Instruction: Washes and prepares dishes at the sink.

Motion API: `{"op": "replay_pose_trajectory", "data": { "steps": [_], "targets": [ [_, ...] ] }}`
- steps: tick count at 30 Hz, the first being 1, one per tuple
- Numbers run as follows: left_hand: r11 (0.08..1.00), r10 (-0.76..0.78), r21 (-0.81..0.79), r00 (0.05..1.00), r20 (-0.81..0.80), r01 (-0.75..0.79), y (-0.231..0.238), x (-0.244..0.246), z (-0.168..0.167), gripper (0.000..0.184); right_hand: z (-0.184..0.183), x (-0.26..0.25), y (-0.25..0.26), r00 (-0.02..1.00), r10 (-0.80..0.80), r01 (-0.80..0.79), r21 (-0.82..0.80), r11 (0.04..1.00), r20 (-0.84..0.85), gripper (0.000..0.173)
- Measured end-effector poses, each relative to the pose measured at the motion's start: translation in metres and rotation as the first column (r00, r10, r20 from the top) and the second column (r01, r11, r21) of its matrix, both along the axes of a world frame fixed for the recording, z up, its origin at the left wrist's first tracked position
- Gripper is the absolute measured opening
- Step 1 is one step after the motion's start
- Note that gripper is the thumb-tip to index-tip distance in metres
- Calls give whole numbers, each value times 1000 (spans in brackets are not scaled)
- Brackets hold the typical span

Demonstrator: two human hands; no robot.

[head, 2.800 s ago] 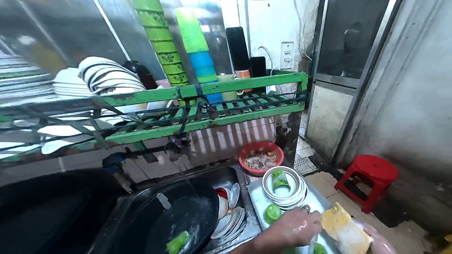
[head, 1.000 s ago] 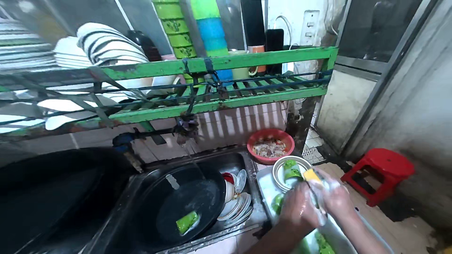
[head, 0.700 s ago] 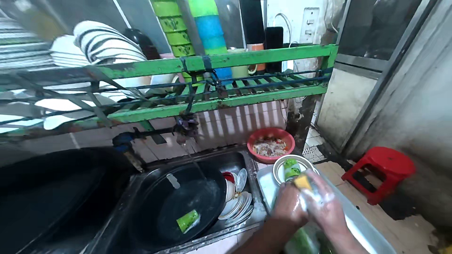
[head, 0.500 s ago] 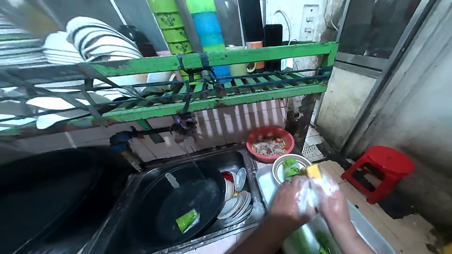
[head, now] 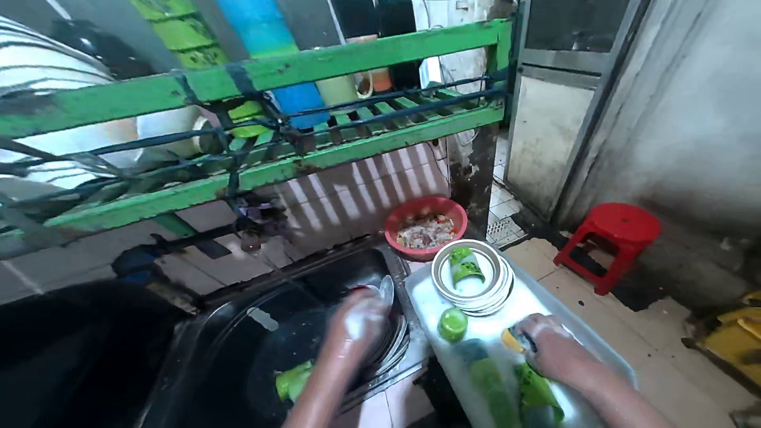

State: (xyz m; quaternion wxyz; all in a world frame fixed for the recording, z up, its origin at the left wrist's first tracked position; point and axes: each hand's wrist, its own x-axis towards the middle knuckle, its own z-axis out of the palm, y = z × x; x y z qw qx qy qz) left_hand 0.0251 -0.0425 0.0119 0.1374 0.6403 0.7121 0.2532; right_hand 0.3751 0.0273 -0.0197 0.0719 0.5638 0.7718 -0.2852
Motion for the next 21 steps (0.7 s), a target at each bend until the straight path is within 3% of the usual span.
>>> {"op": "replay_pose_trajectory", "data": {
  "steps": [1, 2, 4, 5, 7, 8, 11, 13, 15, 16, 18, 20, 21],
  "targets": [
    [975, -221, -10, 970, 98, 223, 2, 33, 5, 25, -1, -2, 1, 998, 24, -23, -19, 1000, 52, 45],
    [880, -456, -27, 860, 231, 474, 3, 63, 6, 23, 0, -3, 3, 996, 29, -26, -36, 999, 88, 45],
    [568, -743, -91, 557, 371, 818, 5, 121, 2, 28, -1, -2, 6, 997, 2, 2, -49, 999, 80, 48],
    [462, -796, -188, 498, 343, 867, 4, 145, 0, 33, -1, 0, 8, 999, -36, 37, -50, 998, 34, 50],
    [386, -830, -420, 508, 231, 821, 9, 178, -12, 51, -4, 8, 12, 976, -159, 153, -47, 987, -149, 51],
    [387, -826, -486, 529, 195, 784, 14, 188, -23, 61, -4, 11, 12, 935, -237, 228, -65, 972, -262, 51],
    [405, -844, -483, 521, 130, 776, 25, 206, -23, 61, 8, 19, 3, 687, -465, 448, -178, 876, -558, 47],
    [415, -894, -392, 449, -6, 821, 36, 216, -35, 59, 17, 25, -8, 530, -519, 520, -227, 824, -670, 45],
    [481, -865, -309, 502, -11, 821, 45, 223, -48, 55, 25, 35, -19, 440, -509, 547, -229, 805, -740, 46],
    [547, -811, -266, 581, 68, 794, 49, 224, -54, 59, 29, 40, -23, 409, -497, 562, -218, 798, -765, 46],
    [689, -536, -260, 717, 447, 677, 50, 220, -52, 88, 37, 48, -30, 372, -469, 596, -182, 782, -801, 49],
    [828, -113, -252, 588, 801, 501, 45, 217, -52, 95, 36, 48, -40, 395, -391, 603, -86, 793, -831, 52],
    [851, 49, -313, 529, 847, 422, 40, 215, -43, 89, 29, 43, -45, 445, -295, 576, 19, 817, -845, 53]
  ]
}}
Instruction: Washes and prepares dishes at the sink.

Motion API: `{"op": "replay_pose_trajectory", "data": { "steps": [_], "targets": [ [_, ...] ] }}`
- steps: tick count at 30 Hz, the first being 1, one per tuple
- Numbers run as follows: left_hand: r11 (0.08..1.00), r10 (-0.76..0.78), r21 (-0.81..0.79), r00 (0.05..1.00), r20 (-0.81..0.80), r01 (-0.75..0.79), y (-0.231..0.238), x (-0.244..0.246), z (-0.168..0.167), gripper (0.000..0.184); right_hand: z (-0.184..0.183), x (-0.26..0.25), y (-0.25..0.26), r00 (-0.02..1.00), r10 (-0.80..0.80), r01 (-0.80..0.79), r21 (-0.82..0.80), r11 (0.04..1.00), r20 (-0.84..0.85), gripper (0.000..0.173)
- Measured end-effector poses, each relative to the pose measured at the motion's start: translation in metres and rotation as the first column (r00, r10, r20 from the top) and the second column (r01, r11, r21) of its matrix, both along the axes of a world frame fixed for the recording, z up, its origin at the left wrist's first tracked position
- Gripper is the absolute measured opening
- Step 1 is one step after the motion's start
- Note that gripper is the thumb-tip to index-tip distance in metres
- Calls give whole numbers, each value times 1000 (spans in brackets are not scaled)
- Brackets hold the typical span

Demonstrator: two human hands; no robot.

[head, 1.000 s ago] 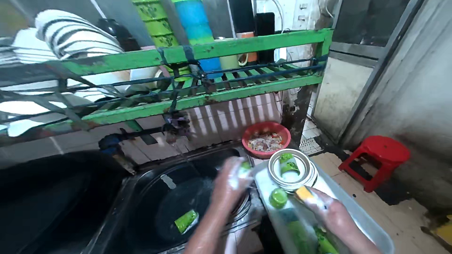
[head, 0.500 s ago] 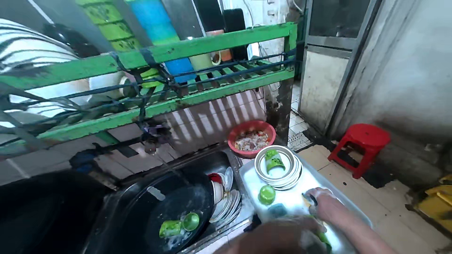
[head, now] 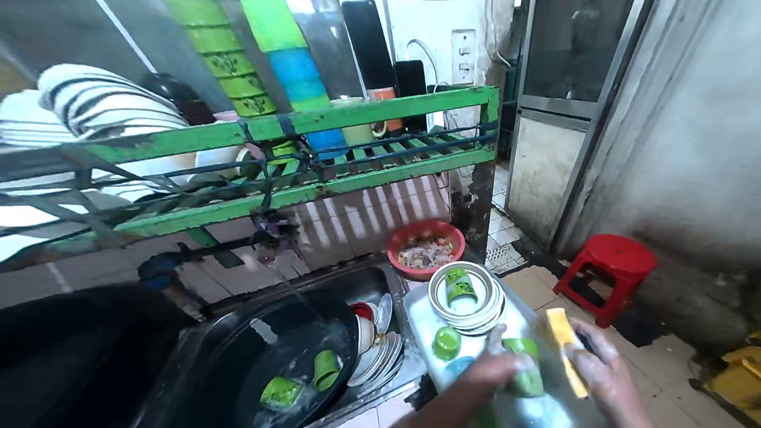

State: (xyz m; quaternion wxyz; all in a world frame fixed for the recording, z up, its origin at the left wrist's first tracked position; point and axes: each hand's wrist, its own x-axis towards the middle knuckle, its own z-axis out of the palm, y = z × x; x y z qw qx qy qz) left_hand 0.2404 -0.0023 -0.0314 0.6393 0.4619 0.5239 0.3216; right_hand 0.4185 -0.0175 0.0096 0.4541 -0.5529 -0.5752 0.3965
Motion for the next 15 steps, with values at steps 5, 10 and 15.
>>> {"op": "replay_pose_trajectory", "data": {
  "steps": [5, 10, 15],
  "targets": [
    [998, 45, -34, 991, -129, -50, -24, -6, 29, 43, -22, -37, -4, 957, 144, -212, 270, 939, 250, 51],
    [997, 54, 45, 987, 148, -61, -27, -48, 49, 63, 11, -30, 29, 911, -37, -89, -284, 955, -411, 29],
    [922, 367, 67, 917, 157, -380, -8, -84, 60, 32, 22, -63, 2, 975, 218, -204, -201, 958, 47, 34]
  ]
}}
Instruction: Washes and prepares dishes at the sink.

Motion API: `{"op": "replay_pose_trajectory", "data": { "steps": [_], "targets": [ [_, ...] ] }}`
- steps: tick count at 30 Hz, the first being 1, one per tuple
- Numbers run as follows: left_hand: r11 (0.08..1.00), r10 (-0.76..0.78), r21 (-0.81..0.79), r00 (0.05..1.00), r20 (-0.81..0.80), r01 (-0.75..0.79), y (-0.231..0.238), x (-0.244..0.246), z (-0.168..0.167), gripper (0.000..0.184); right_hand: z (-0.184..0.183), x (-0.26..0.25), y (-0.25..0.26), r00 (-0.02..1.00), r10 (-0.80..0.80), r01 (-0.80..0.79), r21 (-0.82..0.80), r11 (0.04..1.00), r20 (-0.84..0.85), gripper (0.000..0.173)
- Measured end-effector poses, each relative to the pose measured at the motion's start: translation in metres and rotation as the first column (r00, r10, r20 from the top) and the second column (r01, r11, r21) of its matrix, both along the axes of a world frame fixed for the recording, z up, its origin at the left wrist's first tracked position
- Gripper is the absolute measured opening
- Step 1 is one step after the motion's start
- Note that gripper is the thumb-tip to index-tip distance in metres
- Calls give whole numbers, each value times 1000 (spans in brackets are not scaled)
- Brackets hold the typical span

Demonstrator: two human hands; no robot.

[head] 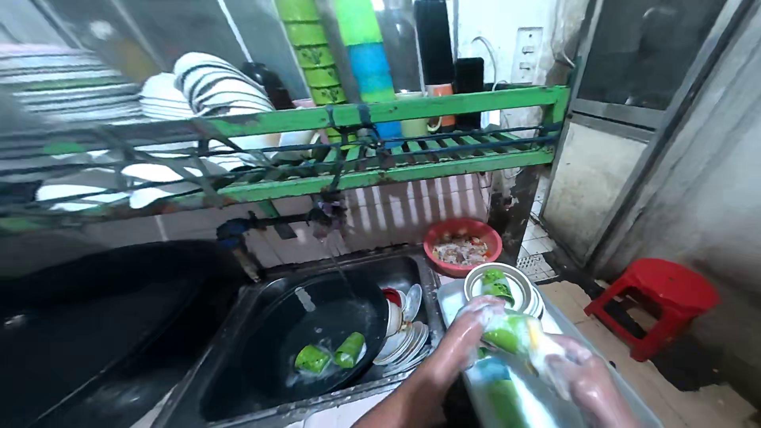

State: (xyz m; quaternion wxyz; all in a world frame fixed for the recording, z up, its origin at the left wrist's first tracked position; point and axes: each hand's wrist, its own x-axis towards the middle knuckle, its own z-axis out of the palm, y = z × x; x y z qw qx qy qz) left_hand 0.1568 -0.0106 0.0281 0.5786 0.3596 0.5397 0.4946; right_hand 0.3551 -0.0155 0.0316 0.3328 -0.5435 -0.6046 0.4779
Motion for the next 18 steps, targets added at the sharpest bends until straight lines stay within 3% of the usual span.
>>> {"op": "replay_pose_trajectory", "data": {
  "steps": [1, 3, 4, 5, 6, 7, 9, 10, 11, 12, 13, 14, 15, 16, 17, 18],
  "targets": [
    [997, -33, -74, 996, -87, 26, 2, -1, 5, 35, 2, -9, -8, 987, 78, -98, 134, 986, 142, 33],
    [966, -197, -217, 948, -251, 144, 10, -2, 18, 42, -9, -21, -11, 921, 145, -301, 428, 852, 360, 24],
    [953, -257, -236, 918, -302, 189, 14, -4, 22, 43, -14, -23, -7, 909, 163, -342, 464, 817, 383, 24],
    [962, -248, -193, 912, -327, 193, 18, -4, 22, 42, -14, -24, -4, 926, 188, -317, 400, 860, 327, 28],
    [987, -156, -95, 944, -290, 133, 20, -3, 16, 39, -8, -25, -1, 968, 194, -228, 233, 945, 162, 32],
    [999, -9, 30, 988, -156, 14, 21, 3, 4, 37, -7, -27, 2, 989, 110, -103, 77, 992, -103, 34],
    [963, 194, 136, 951, 240, -231, 17, 26, -15, 39, -6, -30, 6, 835, -74, -6, -143, 990, -545, 32],
    [948, 251, 99, 900, 356, -304, 13, 40, -15, 42, -3, -35, 5, 800, -117, 13, -178, 984, -589, 29],
    [940, 293, 37, 862, 414, -338, 9, 51, -12, 45, 1, -39, 2, 868, -107, 50, -129, 990, -486, 26],
    [941, 312, -10, 856, 411, -338, 5, 58, -8, 47, 1, -42, -1, 966, -60, 62, -3, 998, -250, 26],
    [952, 292, -21, 882, 370, -306, 1, 61, -4, 49, -1, -40, -3, 998, 23, -30, 139, 990, 51, 31],
    [960, 275, -31, 908, 317, -280, -2, 65, 0, 48, -7, -38, -3, 921, 69, -196, 303, 933, 383, 34],
    [958, 287, -62, 915, 283, -281, -2, 69, 4, 49, -18, -35, 1, 781, 24, -359, 417, 835, 624, 34],
    [948, 319, -101, 905, 282, -303, -2, 74, 4, 52, -33, -32, 8, 697, -83, -459, 533, 711, 712, 33],
    [934, 356, -133, 888, 290, -330, -2, 78, 2, 55, -44, -28, 14, 698, -135, -481, 600, 639, 703, 32],
    [920, 391, -158, 870, 301, -359, -1, 83, -1, 58, -49, -26, 15, 751, -115, -425, 609, 670, 650, 34]
  ]
}}
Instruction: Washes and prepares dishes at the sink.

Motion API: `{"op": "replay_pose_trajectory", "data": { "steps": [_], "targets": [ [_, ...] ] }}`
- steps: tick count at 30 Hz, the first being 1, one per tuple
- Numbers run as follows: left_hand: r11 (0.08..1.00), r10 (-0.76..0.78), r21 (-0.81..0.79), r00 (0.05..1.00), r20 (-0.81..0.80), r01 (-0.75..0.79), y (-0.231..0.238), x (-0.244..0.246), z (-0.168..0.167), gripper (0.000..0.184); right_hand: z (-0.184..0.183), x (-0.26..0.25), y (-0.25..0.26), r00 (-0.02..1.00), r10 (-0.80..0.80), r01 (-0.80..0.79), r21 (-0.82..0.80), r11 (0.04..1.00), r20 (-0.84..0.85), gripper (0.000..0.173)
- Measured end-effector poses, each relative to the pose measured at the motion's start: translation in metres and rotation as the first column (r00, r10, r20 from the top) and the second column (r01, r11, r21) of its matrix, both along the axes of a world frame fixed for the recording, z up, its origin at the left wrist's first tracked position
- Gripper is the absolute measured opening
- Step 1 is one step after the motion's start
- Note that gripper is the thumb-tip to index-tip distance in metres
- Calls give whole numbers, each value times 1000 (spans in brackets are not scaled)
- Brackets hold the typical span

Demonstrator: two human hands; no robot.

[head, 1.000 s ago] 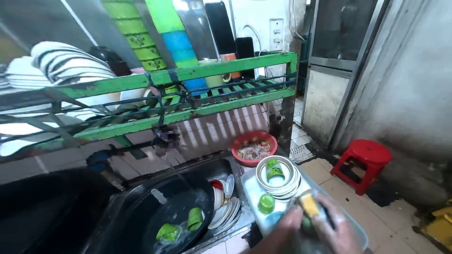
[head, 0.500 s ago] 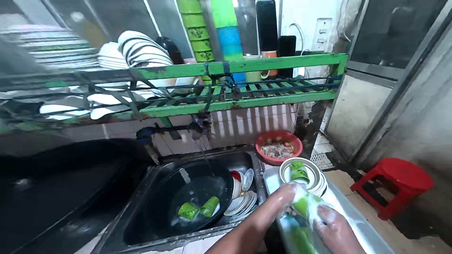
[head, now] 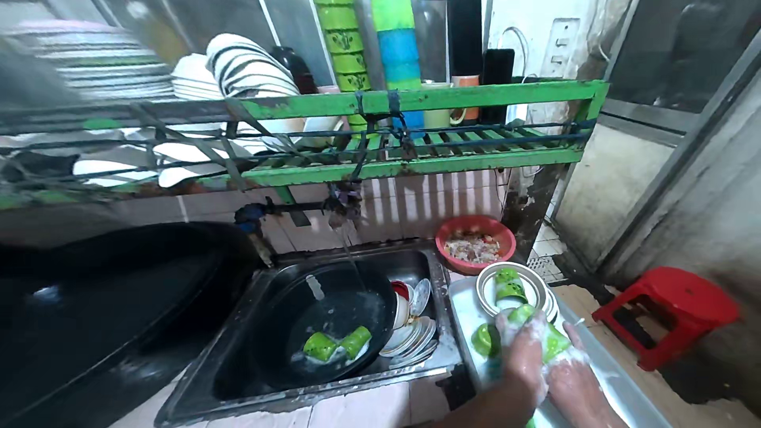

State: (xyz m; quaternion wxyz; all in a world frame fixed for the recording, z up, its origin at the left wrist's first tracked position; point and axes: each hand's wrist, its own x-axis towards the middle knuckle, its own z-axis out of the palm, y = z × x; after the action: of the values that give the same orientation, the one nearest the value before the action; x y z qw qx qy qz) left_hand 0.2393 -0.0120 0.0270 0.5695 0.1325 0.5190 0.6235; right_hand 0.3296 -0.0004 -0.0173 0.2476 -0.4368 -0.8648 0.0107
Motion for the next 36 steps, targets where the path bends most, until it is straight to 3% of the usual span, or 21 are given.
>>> {"op": "replay_pose_trajectory", "data": {
  "steps": [1, 2, 4, 5, 6, 8, 10, 12, 14, 16, 18, 19, 21, 24, 25, 27, 29, 30, 32, 34, 36],
  "targets": [
    [1000, 21, -8, 1000, 12, -20, 1, 4, -5, 60, 5, 1, -3, 987, -70, 39, -204, 978, -146, 37],
    [1000, 27, -9, 1000, 14, -27, 1, 6, -9, 64, 17, 0, -6, 935, -215, 55, -486, 872, -281, 39],
    [1000, 1, 0, 1000, -3, -1, 0, 6, -13, 66, 39, -1, -5, 859, -406, 27, -764, 644, -312, 38],
    [1000, 6, -3, 1000, -2, -6, 0, 4, -10, 62, 48, 0, -4, 911, -340, 42, -767, 640, -233, 34],
    [1000, -4, -13, 1000, 1, 4, 1, 0, -4, 58, 56, 2, -5, 975, -179, 35, -697, 717, -135, 27],
    [999, -32, -14, 999, 1, 32, 2, -9, 5, 55, 49, 16, -5, 984, 172, -179, -324, 929, -51, 16],
    [998, -52, 25, 995, -86, 54, 3, -23, 3, 56, 42, 30, -2, 949, 314, -316, -153, 936, -39, 28],
    [990, -76, 95, 964, -253, 103, 6, -44, -3, 66, 46, 48, -3, 962, 233, -265, -279, 923, -142, 43],
    [972, -133, 120, 896, -424, 201, 8, -61, -4, 77, 52, 61, -7, 913, -64, -140, -457, 879, -402, 40],
    [932, -221, 75, 723, -655, 354, 6, -54, -10, 78, 52, 56, -5, 761, -221, -138, -485, 864, -609, 42],
    [864, -297, -64, 402, -866, 500, -6, -32, -16, 76, 43, 42, -1, 794, -65, -200, -361, 911, -604, 51],
    [852, -246, -79, 263, -933, 518, -14, -20, -19, 72, 40, 32, 2, 842, -29, -158, -299, 941, -538, 55],
    [785, -346, -254, 59, -936, 565, -16, -11, -7, 74, 46, 19, 14, 861, -204, -24, -438, 899, -466, 52],
    [729, -407, -398, -115, -906, 556, -10, -18, 7, 77, 48, 10, 26, 739, -426, -13, -643, 766, -522, 47],
    [733, -405, -411, -137, -904, 543, -8, -24, 10, 74, 45, 6, 19, 752, -393, 6, -590, 807, -530, 46],
    [757, -418, -421, -126, -900, 500, -4, -38, 17, 55, 33, -1, 1, 850, -161, 8, -293, 956, -502, 47],
    [826, -392, -352, 2, -920, 440, -2, -61, 18, 56, 23, -6, -9, 887, 92, -109, -12, 994, -452, 39],
    [862, -347, -302, 40, -937, 407, 0, -74, 14, 60, 20, -4, -12, 880, 163, -182, 2, 983, -447, 36],
    [924, -266, -230, 82, -961, 304, 1, -106, 6, 60, 18, 10, -16, 882, 147, -253, -186, 949, -448, 37],
    [973, -147, -125, 99, -984, 196, -4, -154, -8, 60, 16, 31, -16, 938, 35, -195, -439, 877, -346, 40],
    [982, -183, -184, -23, -983, 46, -12, -209, -20, 49, 6, 51, -8, 979, 2, -123, -584, 803, -204, 43]
  ]
}}
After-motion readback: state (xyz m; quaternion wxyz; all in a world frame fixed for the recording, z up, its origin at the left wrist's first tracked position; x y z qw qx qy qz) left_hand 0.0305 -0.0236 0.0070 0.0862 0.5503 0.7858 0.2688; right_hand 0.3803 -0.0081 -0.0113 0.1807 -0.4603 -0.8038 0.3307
